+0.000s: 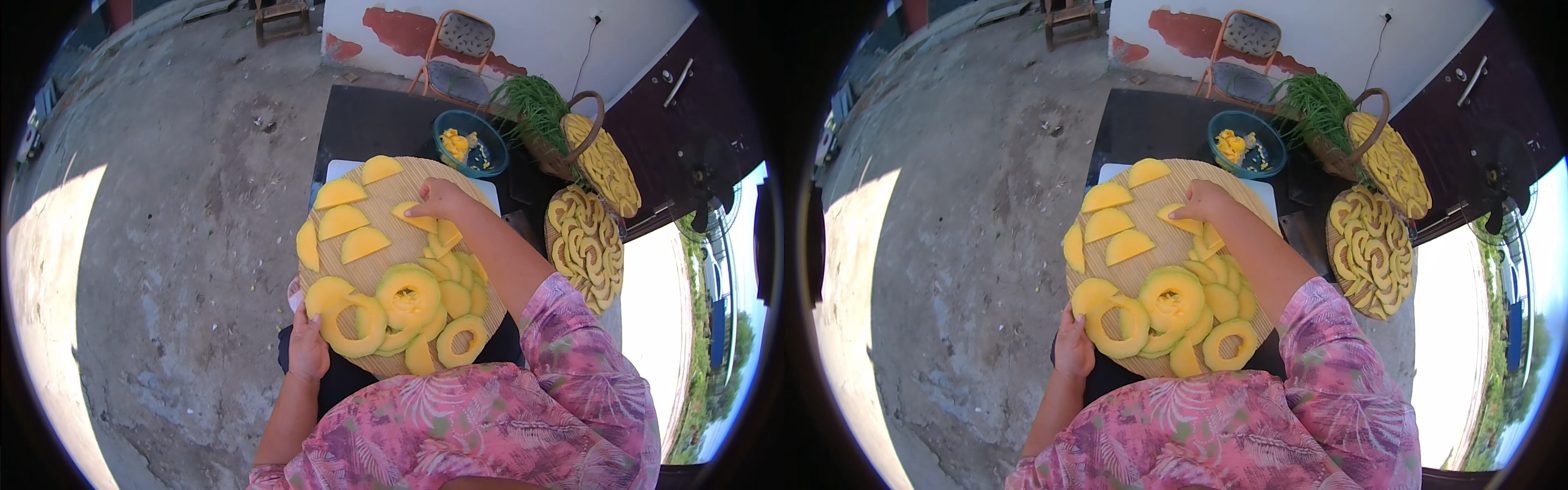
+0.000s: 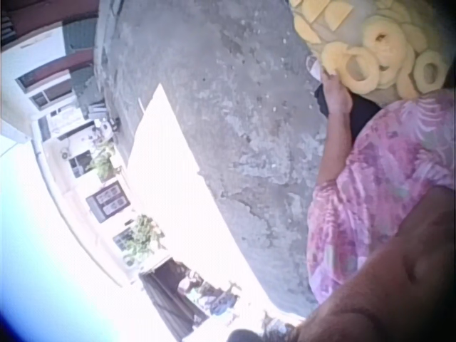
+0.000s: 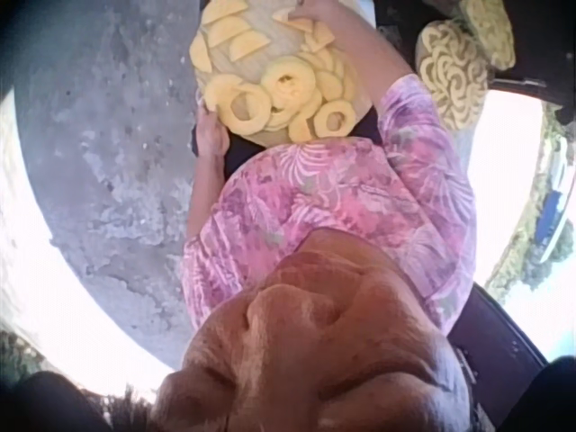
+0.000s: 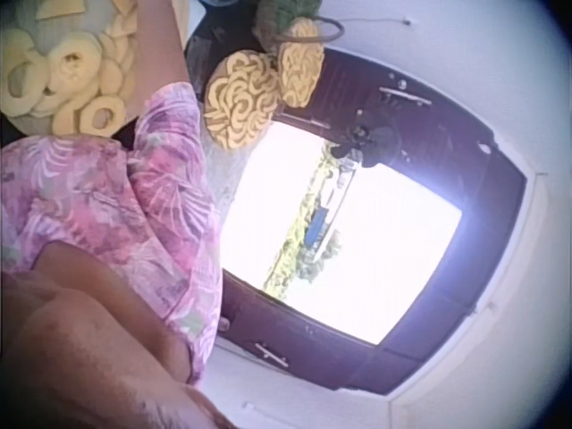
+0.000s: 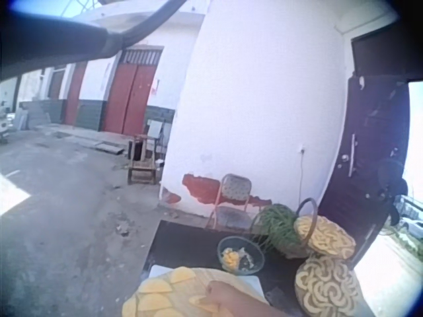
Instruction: The person arranges yellow fruit slices on a round woven tray by hand. The person picks up the slices from a pile and places them in a circular pattern to fill the tray.
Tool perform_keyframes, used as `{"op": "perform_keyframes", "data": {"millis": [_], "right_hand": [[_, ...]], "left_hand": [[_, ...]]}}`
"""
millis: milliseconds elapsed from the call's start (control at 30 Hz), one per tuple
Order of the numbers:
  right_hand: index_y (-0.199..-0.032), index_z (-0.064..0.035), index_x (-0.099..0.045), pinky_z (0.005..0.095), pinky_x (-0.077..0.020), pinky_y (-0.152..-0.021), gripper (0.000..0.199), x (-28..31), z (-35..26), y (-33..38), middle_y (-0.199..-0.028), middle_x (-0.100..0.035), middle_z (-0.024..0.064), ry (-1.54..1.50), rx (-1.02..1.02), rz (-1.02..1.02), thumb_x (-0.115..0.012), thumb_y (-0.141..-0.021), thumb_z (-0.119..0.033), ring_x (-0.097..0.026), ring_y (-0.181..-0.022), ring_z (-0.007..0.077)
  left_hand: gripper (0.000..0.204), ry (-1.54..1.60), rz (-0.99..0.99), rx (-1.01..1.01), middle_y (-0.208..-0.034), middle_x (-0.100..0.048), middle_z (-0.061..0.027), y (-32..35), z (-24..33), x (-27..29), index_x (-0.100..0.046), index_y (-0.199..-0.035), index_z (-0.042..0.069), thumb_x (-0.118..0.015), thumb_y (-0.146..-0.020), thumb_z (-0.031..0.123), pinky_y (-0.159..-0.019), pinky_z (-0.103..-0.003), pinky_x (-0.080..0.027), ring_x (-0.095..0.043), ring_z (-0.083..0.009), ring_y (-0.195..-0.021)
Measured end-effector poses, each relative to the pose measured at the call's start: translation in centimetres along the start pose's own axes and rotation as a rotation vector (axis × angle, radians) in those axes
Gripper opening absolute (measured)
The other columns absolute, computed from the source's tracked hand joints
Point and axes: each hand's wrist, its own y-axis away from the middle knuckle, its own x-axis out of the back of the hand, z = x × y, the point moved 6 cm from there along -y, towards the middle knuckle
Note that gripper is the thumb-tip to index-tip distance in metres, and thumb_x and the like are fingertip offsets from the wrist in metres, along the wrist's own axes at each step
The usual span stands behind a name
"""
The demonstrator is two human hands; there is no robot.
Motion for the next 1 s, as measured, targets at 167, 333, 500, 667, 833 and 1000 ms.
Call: {"op": "perform_keyframes", "data": {"millis": [167, 333, 500, 667, 833, 1000], "right_hand": [[-0.099, -0.0054, -0.056, 0.0318, -0.0450, -0.076, 0.039, -0.9, 0.6, 1.4, -0.095, -0.060, 0.0120, -0.032, 0.015, -0.012, -0.073, -0.068, -0.023, -0.057, -0.089, 0.0227], [-0.098, -0.0050, -0.060, 0.0296, -0.0437, -0.075, 0.025, 0.3, 1.7, -0.8, -0.089, -0.061, 0.0111, -0.289, 0.123, -0.021, -0.065, -0.076, -0.016, -0.057, -0.084, 0.0211], [-0.101, -0.0050, -0.061, 0.0291, -0.0437, -0.076, 0.019, 4.2, 2.6, -2.5, -0.092, -0.062, 0.0094, -0.435, 0.094, 0.344, -0.050, -0.085, -0.010, -0.058, -0.084, 0.0200], [-0.109, -0.0067, -0.059, 0.0295, -0.0429, -0.083, 0.026, 3.1, 5.9, -6.4, -0.102, -0.062, 0.0121, -0.260, 0.058, 0.414, -0.048, -0.086, -0.011, -0.057, -0.096, 0.0226], [-0.108, -0.0037, -0.059, 0.0306, -0.0431, -0.084, 0.028, 2.9, 6.3, -6.6, -0.098, -0.062, 0.0151, -0.178, 0.149, 0.677, -0.053, -0.082, -0.012, -0.057, -0.097, 0.0246], [-0.098, -0.0030, -0.062, 0.0336, -0.0445, -0.082, 0.025, 3.8, 6.0, -3.1, -0.100, -0.059, 0.0154, -0.342, 0.037, 0.477, -0.061, -0.077, -0.015, -0.056, -0.096, 0.0237]], "left_hand": [[0.047, -0.004, 0.010, -0.017, -0.130, -0.039, -0.0102, -0.1, -0.1, 0.2, -0.025, -0.132, 0.002, -0.042, -0.089, 0.008, -0.102, -0.035, -0.028, -0.036, -0.0225, -0.122], [0.047, 0.005, 0.013, -0.002, -0.132, -0.037, -0.0099, -0.2, 0.0, -0.4, -0.025, -0.132, 0.002, -0.041, -0.089, 0.007, -0.103, -0.036, -0.027, -0.035, -0.0225, -0.123], [0.046, 0.013, 0.004, 0.003, -0.133, -0.036, -0.0098, -0.1, 0.1, -0.2, -0.025, -0.132, 0.002, -0.041, -0.089, 0.006, -0.103, -0.036, -0.027, -0.035, -0.0227, -0.123], [0.042, -0.041, 0.001, -0.032, -0.129, -0.040, -0.0112, -0.1, 0.1, -0.4, -0.029, -0.129, 0.001, -0.041, -0.090, 0.012, -0.102, -0.036, -0.028, -0.037, -0.0230, -0.121], [0.046, -0.012, 0.009, -0.019, -0.131, -0.037, -0.0098, -0.1, -0.2, -0.1, -0.026, -0.131, 0.002, -0.043, -0.089, 0.009, -0.103, -0.036, -0.026, -0.035, -0.0218, -0.122], [0.045, -0.031, 0.014, -0.019, -0.131, -0.038, -0.0097, -0.3, -0.1, 0.0, -0.027, -0.131, 0.001, -0.042, -0.090, 0.010, -0.103, -0.035, -0.026, -0.035, -0.0208, -0.122]]}}
